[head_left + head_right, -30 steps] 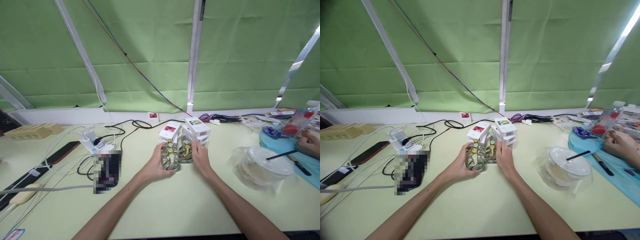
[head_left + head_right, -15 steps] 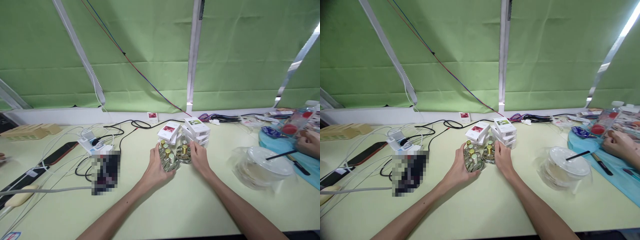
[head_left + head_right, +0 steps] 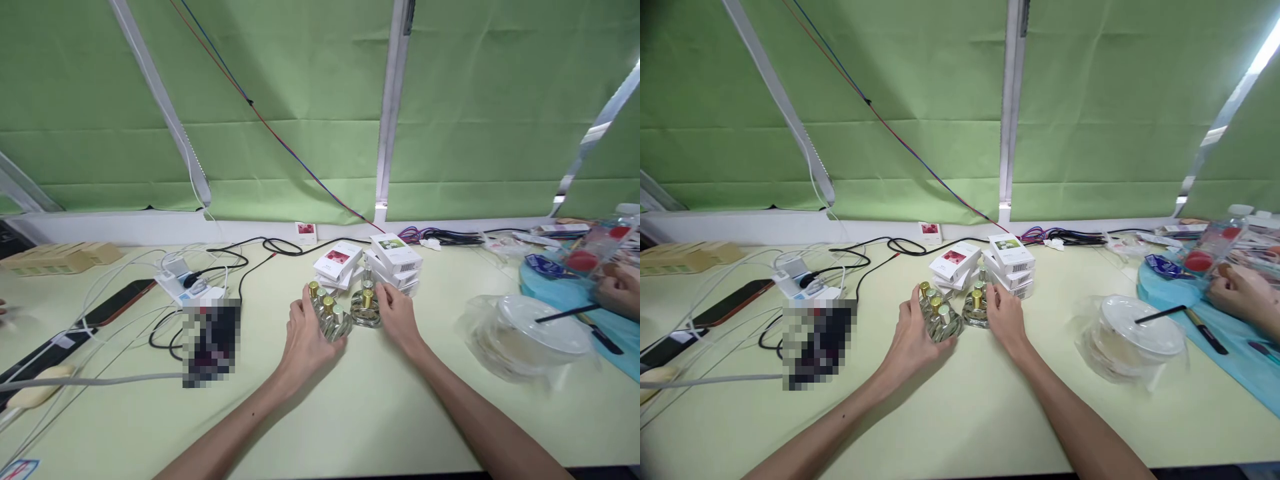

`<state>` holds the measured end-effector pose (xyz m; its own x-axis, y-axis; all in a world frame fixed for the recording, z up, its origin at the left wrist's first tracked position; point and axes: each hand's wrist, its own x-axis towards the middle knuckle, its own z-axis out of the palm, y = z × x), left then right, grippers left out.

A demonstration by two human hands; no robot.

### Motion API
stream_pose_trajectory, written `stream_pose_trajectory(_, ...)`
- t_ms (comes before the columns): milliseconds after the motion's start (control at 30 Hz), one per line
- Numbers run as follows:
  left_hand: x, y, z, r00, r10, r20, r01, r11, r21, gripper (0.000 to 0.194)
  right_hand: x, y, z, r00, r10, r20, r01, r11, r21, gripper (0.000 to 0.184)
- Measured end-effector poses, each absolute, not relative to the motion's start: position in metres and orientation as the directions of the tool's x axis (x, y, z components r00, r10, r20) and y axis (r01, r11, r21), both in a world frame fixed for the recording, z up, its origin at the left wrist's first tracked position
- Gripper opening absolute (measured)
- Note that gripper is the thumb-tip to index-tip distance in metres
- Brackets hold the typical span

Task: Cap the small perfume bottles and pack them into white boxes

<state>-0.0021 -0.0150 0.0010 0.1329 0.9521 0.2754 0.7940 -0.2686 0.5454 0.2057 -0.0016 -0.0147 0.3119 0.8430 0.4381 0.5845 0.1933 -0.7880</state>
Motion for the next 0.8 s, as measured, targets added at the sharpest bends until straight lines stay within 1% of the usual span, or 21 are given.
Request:
stream_pose_trajectory(100,-0.005,-0.009,0.002,0.110,0.958,0.266,0.825,-0.237,0.513,0.123,0.206,-0.001,-0.015,0.322,0.848,0.421,0.597,0.163,-0.785,0.047)
stream_pose_trajectory(200,-0.009,0.000,0.004,0.054,0.968,0.246,0.840,-0.177,0.512,0.126,0.205,-0.002,-0.015,0.325,0.861,0.392,0.606,0.129,-0.785,0.044)
stream_pose_trajectory(400,-0.014,0.012,0.006,-0.031,0.964,0.264,0.861,-0.109,0.497,0.122,0.204,-0.004,-0.011,0.333,0.883,0.332,0.633,0.052,-0.772,0.044)
stream_pose_trajectory(467,-0.016,0.014,0.007,-0.053,0.962,0.268,0.858,-0.093,0.504,0.123,0.204,-0.004,-0.010,0.337,0.887,0.316,0.631,0.036,-0.775,0.045)
stream_pose_trajectory(567,-0.017,0.015,0.005,-0.063,0.961,0.269,0.840,-0.094,0.534,0.125,0.202,-0.005,-0.009,0.334,0.894,0.299,0.625,0.027,-0.780,0.048)
stream_pose_trajectory(667,-0.018,0.016,0.002,-0.049,0.951,0.305,0.818,-0.137,0.559,0.126,0.202,-0.006,-0.009,0.325,0.899,0.294,0.624,0.030,-0.781,0.051)
stream_pose_trajectory(800,-0.018,0.018,-0.001,-0.034,0.937,0.347,0.808,-0.179,0.561,0.128,0.203,-0.008,-0.006,0.310,0.891,0.331,0.644,0.060,-0.763,0.057)
